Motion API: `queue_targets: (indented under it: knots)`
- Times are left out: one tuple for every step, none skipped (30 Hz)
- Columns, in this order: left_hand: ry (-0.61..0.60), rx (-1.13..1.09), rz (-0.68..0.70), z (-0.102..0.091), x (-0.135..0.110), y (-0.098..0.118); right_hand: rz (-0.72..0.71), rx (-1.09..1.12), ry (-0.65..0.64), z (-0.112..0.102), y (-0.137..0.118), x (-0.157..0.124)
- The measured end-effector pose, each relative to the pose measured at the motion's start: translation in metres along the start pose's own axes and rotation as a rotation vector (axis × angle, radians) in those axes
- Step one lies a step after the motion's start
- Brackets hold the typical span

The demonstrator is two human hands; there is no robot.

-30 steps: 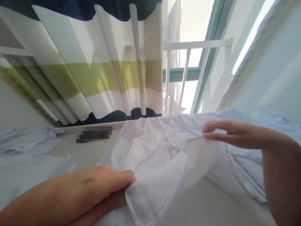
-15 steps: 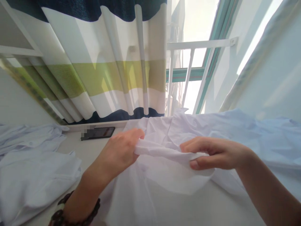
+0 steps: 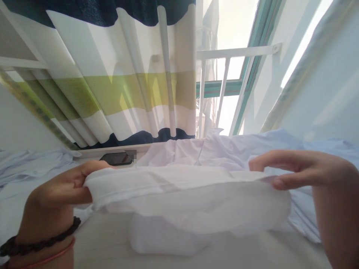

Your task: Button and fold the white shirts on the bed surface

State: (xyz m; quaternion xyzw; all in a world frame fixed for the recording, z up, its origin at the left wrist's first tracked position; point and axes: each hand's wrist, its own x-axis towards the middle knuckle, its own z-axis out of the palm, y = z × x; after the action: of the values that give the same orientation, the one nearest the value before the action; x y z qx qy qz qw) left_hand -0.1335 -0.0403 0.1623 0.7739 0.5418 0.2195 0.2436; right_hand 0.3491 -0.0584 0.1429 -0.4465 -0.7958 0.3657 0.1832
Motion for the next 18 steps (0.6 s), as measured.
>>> queue_targets:
  knots:
    - [-0.032, -0.112, -0.041, 0.004, -0.001, 0.0, -0.05, 0.031, -0.108, 0.001, -0.005, 0.008]
    - [-0.105, -0.222, -0.081, 0.008, 0.0, 0.002, -0.102, 0.061, -0.201, 0.004, -0.01, 0.016]
    - [-0.197, -0.302, -0.112, 0.013, 0.002, 0.005, -0.142, 0.096, -0.264, 0.01, -0.015, 0.025]
    - [-0.276, -0.332, -0.13, 0.019, 0.006, 0.01, -0.166, 0.127, -0.3, 0.017, -0.018, 0.033]
    - [-0.357, -0.326, -0.134, 0.024, 0.01, 0.015, -0.174, 0.143, -0.315, 0.027, -0.021, 0.041]
    - [-0.436, -0.301, -0.122, 0.03, 0.015, 0.021, -0.167, 0.136, -0.322, 0.038, -0.024, 0.048]
    - [-0.495, -0.267, -0.094, 0.035, 0.019, 0.027, -0.159, 0.11, -0.328, 0.05, -0.028, 0.054]
    - [-0.523, -0.229, -0.054, 0.04, 0.023, 0.033, -0.162, 0.077, -0.33, 0.061, -0.032, 0.06]
    - [-0.521, -0.194, -0.009, 0.045, 0.025, 0.039, -0.179, 0.045, -0.316, 0.072, -0.036, 0.064]
    - [-0.505, -0.167, 0.037, 0.049, 0.027, 0.044, -0.205, 0.015, -0.29, 0.081, -0.041, 0.068]
    - [-0.487, -0.152, 0.082, 0.053, 0.027, 0.048, -0.234, -0.015, -0.256, 0.089, -0.045, 0.071]
    - [-0.481, -0.149, 0.122, 0.055, 0.027, 0.052, -0.264, -0.045, -0.226, 0.094, -0.05, 0.073]
    - [-0.49, -0.154, 0.151, 0.056, 0.026, 0.054, -0.29, -0.074, -0.207, 0.097, -0.053, 0.074]
    - [-0.504, -0.163, 0.168, 0.056, 0.026, 0.054, -0.313, -0.093, -0.199, 0.098, -0.055, 0.074]
    - [-0.511, -0.168, 0.172, 0.054, 0.026, 0.053, -0.336, -0.097, -0.203, 0.096, -0.056, 0.074]
    - [-0.504, -0.164, 0.156, 0.052, 0.028, 0.048, -0.358, -0.084, -0.216, 0.094, -0.055, 0.073]
    - [-0.476, -0.148, 0.119, 0.049, 0.031, 0.042, -0.373, -0.055, -0.23, 0.09, -0.054, 0.072]
    - [-0.432, -0.113, 0.06, 0.047, 0.035, 0.033, -0.382, -0.014, -0.241, 0.086, -0.053, 0.069]
